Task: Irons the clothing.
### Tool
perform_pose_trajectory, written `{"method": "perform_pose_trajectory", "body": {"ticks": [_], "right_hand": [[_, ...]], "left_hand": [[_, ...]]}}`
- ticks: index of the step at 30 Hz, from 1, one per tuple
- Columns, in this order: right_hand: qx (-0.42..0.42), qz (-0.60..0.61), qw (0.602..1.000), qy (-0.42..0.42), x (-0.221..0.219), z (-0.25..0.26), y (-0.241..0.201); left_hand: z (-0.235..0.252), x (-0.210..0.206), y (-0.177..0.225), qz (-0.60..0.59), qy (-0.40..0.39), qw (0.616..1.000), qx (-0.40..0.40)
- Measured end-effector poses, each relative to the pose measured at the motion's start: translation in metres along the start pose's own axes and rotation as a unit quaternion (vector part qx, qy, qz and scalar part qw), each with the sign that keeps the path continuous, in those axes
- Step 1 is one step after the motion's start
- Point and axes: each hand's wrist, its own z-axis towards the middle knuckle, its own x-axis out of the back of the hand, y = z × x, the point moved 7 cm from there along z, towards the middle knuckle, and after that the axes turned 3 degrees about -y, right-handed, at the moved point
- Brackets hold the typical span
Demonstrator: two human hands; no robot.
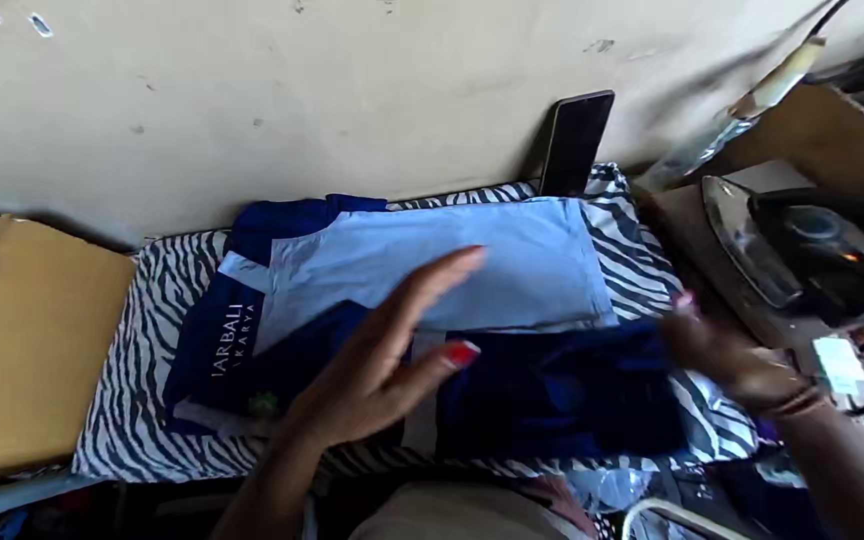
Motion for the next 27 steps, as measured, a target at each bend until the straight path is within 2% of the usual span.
{"method": "perform_pose_trajectory", "body": {"ticks": [1, 2, 3, 6, 9, 12, 14, 16, 18, 19, 21, 24, 26, 27], "right_hand": [[-0.074, 0.122, 0.987, -0.079, -0.036, -0.005, 0.024], [-0.108, 0.189, 0.970, -0.109, -0.060, -0.007, 0.045], [-0.099, 0.203, 0.969, -0.102, -0.070, -0.008, 0.057], [0.054, 0.066, 0.996, 0.002, -0.057, -0.011, 0.042], [0.105, -0.039, 0.989, 0.097, -0.038, -0.009, 0.021], [0.063, -0.100, 0.989, 0.090, -0.048, 0.002, 0.030], [0.065, -0.139, 0.979, 0.132, -0.053, 0.002, 0.025], [0.081, -0.183, 0.961, 0.191, -0.057, -0.002, 0.021], [0.058, -0.212, 0.955, 0.197, -0.064, -0.005, 0.023], [0.063, -0.216, 0.951, 0.213, -0.061, -0.006, 0.017], [0.127, -0.225, 0.931, 0.259, -0.056, -0.020, -0.011], [0.241, -0.277, 0.901, 0.229, -0.101, -0.027, -0.032], [0.214, -0.321, 0.901, 0.196, -0.135, -0.013, -0.005], [0.195, -0.324, 0.904, 0.199, -0.133, -0.006, 0.002]], "left_hand": [[-0.017, 0.008, -0.024, 0.064, 0.053, 0.996, 0.028], [-0.039, 0.013, -0.052, 0.133, 0.101, 0.984, 0.064], [-0.062, 0.014, -0.081, 0.201, 0.126, 0.966, 0.101], [-0.125, -0.015, -0.154, 0.369, 0.075, 0.913, 0.157], [-0.166, -0.037, -0.202, 0.454, 0.048, 0.866, 0.202], [-0.160, -0.035, -0.196, 0.429, 0.068, 0.878, 0.203], [-0.147, -0.035, -0.187, 0.427, 0.062, 0.886, 0.170], [-0.145, -0.035, -0.195, 0.444, 0.049, 0.875, 0.184], [-0.153, -0.031, -0.213, 0.459, 0.054, 0.857, 0.230], [-0.149, -0.028, -0.215, 0.460, 0.056, 0.853, 0.241], [-0.133, -0.034, -0.201, 0.446, 0.054, 0.864, 0.229], [-0.112, -0.066, -0.187, 0.433, 0.022, 0.887, 0.162], [-0.107, -0.076, -0.200, 0.441, -0.007, 0.884, 0.154], [-0.100, -0.070, -0.206, 0.441, -0.003, 0.884, 0.155]]}}
